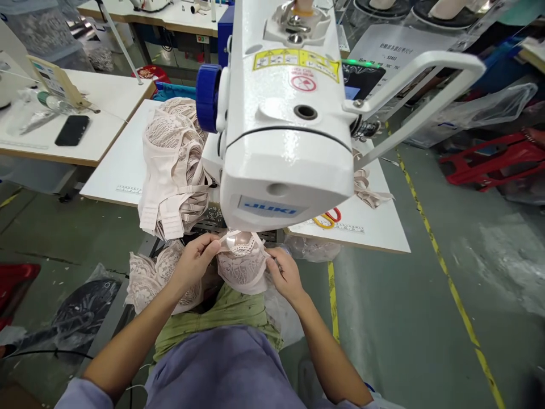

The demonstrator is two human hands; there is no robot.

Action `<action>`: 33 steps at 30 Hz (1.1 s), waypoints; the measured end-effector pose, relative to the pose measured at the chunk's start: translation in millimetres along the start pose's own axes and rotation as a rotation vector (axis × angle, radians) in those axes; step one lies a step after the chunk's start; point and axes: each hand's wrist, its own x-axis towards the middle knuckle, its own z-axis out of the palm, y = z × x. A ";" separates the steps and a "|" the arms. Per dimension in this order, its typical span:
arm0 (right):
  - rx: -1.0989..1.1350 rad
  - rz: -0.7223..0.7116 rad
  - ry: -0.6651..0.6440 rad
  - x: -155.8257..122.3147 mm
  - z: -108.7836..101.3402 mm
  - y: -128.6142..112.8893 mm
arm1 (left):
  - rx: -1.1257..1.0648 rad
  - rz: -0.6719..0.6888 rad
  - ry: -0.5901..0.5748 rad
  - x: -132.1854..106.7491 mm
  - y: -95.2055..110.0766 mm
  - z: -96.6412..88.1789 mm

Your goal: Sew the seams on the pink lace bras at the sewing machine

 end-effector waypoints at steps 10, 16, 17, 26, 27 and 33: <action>0.142 -0.185 -0.907 -42.6 9.3 -69.2 | -0.573 -0.217 -0.958 -18.1 9.5 15.3; -0.020 0.197 -0.387 -62.0 -4.3 -26.2 | -1.184 -0.057 0.146 -7.2 -6.7 -81.3; -0.027 0.196 -0.431 -59.8 -8.8 -22.6 | -1.246 -0.046 0.259 -3.5 -12.4 -103.8; 0.145 0.471 -0.252 -54.4 -29.6 -8.8 | -1.186 -0.033 0.566 -6.1 -71.7 -188.3; 0.171 0.531 -0.054 -55.6 -24.2 -8.9 | -1.109 -0.055 0.492 -9.1 -74.6 -180.4; 0.203 0.433 0.374 -47.3 32.0 -38.6 | -0.827 -0.227 -0.032 -23.2 -57.5 -68.4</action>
